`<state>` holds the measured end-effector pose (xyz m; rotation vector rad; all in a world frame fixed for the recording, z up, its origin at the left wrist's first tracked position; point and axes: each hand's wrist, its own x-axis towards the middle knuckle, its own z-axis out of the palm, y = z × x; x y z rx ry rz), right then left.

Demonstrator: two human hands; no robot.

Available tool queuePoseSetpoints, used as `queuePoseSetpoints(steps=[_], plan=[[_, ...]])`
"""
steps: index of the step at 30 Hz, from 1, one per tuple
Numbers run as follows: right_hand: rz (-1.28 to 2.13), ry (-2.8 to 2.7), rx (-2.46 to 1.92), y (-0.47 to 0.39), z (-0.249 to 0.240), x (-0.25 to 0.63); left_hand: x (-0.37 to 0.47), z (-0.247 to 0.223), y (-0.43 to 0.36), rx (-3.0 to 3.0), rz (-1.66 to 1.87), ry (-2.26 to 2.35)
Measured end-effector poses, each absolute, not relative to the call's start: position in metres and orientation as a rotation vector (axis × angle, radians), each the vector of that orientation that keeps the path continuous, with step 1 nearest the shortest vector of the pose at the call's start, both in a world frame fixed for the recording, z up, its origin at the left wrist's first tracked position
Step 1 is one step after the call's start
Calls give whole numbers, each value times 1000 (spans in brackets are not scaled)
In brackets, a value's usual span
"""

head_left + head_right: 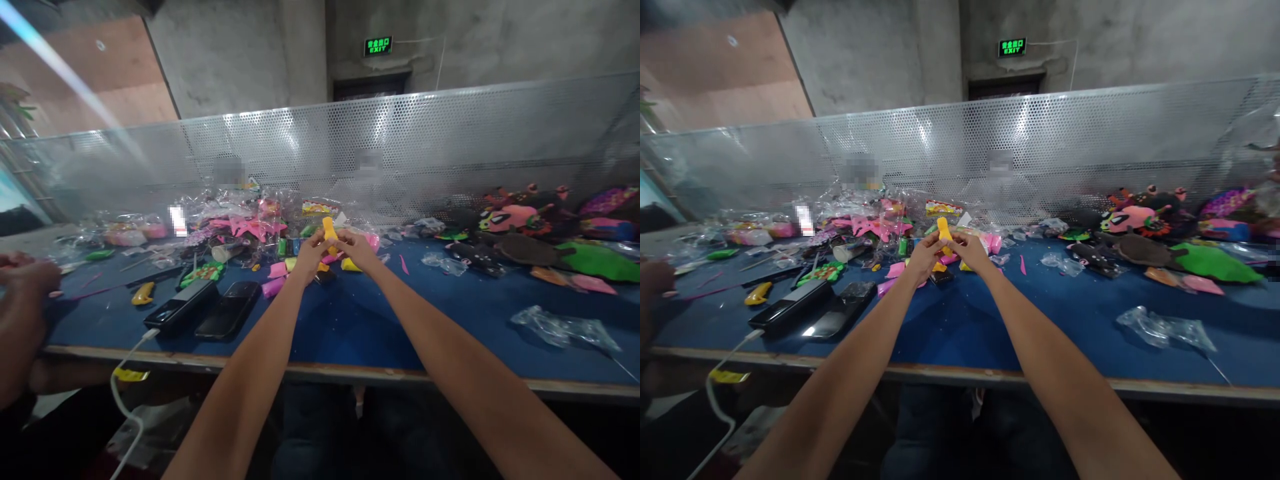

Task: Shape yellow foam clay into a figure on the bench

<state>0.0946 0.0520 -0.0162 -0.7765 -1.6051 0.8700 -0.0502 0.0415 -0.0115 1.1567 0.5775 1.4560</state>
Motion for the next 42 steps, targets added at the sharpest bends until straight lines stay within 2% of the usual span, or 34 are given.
queuePoseSetpoints(steps=[7, 17, 27, 36, 42], plan=[[841, -1563, -819, 51, -14, 96, -49, -12, 38, 1174, 1432, 583], [912, -1662, -660, 44, -13, 89, -47, -9, 40, 1242, 1590, 644], [1201, -1183, -672, 54, -13, 106, -57, -10, 46, 1144, 1690, 741], [1009, -1257, -668, 51, -10, 101, -47, -16, 41, 1574, 1500, 747], [902, -1431, -622, 51, -12, 93, -43, -25, 42, 1684, 1514, 843]])
